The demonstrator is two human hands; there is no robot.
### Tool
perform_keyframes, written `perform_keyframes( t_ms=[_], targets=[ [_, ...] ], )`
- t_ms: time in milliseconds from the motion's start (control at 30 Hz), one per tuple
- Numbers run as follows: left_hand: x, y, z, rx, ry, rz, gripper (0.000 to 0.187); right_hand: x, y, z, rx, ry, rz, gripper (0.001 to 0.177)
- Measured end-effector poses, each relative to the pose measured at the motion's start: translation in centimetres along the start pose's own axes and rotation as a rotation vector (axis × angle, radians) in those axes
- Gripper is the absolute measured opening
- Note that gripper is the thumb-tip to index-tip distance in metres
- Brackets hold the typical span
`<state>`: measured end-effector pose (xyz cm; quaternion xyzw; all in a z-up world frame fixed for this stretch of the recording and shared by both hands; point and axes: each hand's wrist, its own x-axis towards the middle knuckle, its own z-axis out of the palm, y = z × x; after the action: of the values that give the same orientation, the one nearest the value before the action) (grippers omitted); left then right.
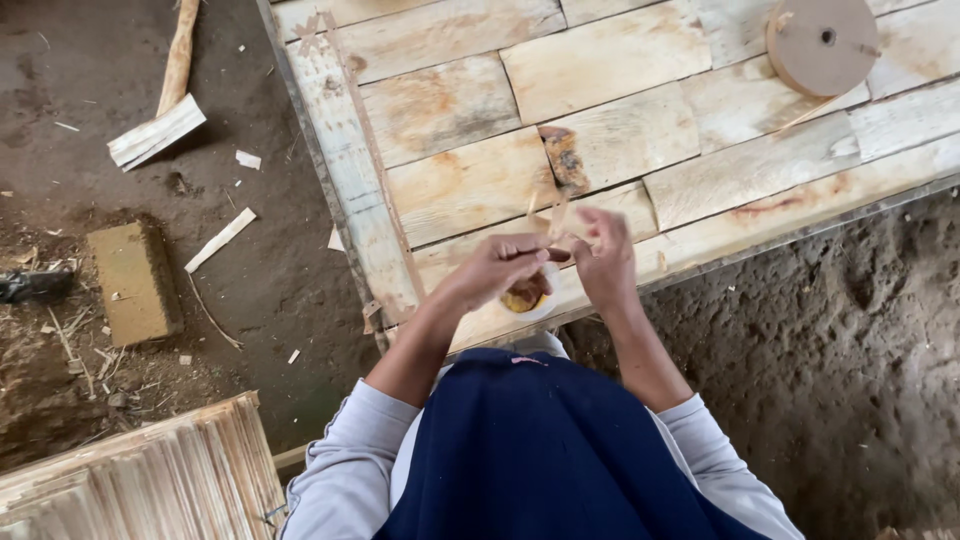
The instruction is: The person applies a brown paste from a small plastic container onto a perforated wooden strip using their fingers, then presses the strip onto a wooden workbench. The person repeats this process with additional strips, aligning and smoothing them in place.
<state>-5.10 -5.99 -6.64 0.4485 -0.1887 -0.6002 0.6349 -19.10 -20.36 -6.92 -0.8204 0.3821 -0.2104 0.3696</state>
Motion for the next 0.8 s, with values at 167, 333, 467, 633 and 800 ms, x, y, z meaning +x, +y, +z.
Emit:
perform_keyframes(
  t_ms=[167, 333, 467, 633, 800],
  targets=[
    [1.7, 1.5, 4.9, -0.079, 0.012, 0.008, 0.036, 5.9, 10.1, -4.3, -0.129, 0.054, 0.144, 0.029],
    [4.8, 2.1, 9.5, -0.199, 0.092, 0.123, 0.037, 8.1, 13.9, -8.6, -0.238, -0.143, 0.354, 0.027],
    [7.4, 0.1, 12.5, 0.029, 0.097, 0.102, 0.042, 7.9, 2.0, -13.3, 0.538, -0.496, 0.484, 0.044],
    [10.2, -5.1, 13.9, 0.104, 0.169, 0.115, 0.050, 8.5, 1.9, -13.0, 0.794, -0.553, 0.398, 0.021],
    [12.0, -7.1, 12.7, -0.367, 0.167, -0.075, 0.074, 8.7, 1.6, -13.5, 0.695, -0.477, 0.154, 0.028]
  ],
)
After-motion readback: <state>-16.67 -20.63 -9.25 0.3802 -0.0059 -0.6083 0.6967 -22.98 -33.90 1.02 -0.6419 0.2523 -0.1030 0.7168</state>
